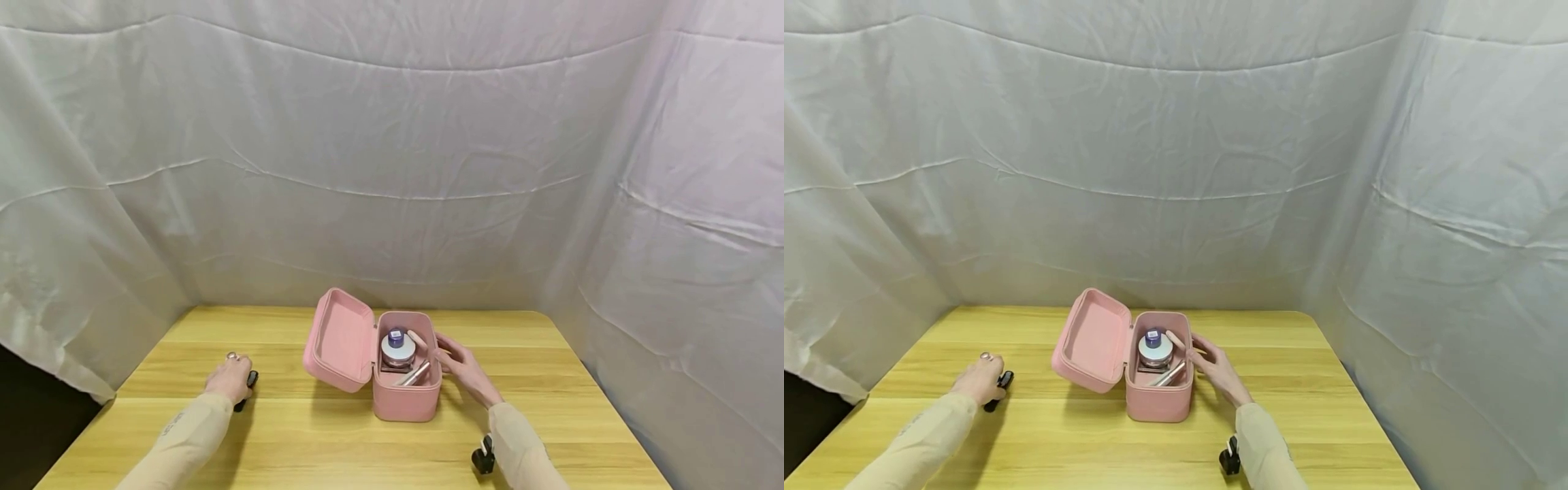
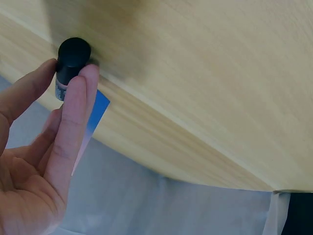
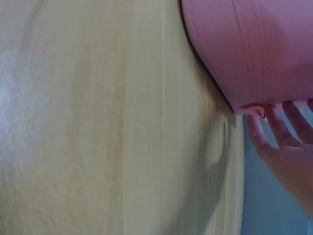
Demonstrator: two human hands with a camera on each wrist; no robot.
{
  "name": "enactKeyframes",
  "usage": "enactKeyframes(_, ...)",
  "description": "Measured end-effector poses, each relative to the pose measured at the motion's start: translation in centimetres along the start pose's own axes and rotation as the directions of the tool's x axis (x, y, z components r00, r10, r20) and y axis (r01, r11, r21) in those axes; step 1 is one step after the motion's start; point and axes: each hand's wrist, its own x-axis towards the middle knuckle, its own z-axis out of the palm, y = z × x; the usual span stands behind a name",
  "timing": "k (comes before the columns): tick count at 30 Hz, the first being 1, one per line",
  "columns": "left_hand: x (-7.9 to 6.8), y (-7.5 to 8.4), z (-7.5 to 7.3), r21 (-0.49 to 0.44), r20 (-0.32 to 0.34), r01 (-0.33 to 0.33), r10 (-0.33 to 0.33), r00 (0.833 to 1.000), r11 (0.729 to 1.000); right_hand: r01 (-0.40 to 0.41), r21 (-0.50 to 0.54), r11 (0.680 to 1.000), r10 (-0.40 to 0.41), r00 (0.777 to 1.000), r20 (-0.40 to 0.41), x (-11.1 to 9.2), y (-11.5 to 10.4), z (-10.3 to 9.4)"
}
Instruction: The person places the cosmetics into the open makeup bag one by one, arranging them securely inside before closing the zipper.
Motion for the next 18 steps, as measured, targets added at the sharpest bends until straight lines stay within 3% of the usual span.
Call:
enactKeyframes(8, 0.1, -0.3, 0.4, -0.05, -0.001, -0.005, 0.005, 1.0, 0.999, -0.01, 0.0, 1.0, 0.01, 1.0, -0.01, -0.1, -0.2, 0.0)
enactKeyframes(14, 0.1, -0.4, -0.3, -0.201, 0.006, -0.021, 0.022, 1.0, 0.979, -0.018, -0.001, 1.0, 0.018, 1.0, -0.017, 0.0, -0.1, 0.1)
enactKeyframes(18, 0.3, -0.4, -0.7, -0.332, 0.011, -0.007, 0.012, 1.0, 0.943, -0.01, -0.008, 1.0, 0.01, 1.0, -0.011, 0.0, 0.1, 0.0)
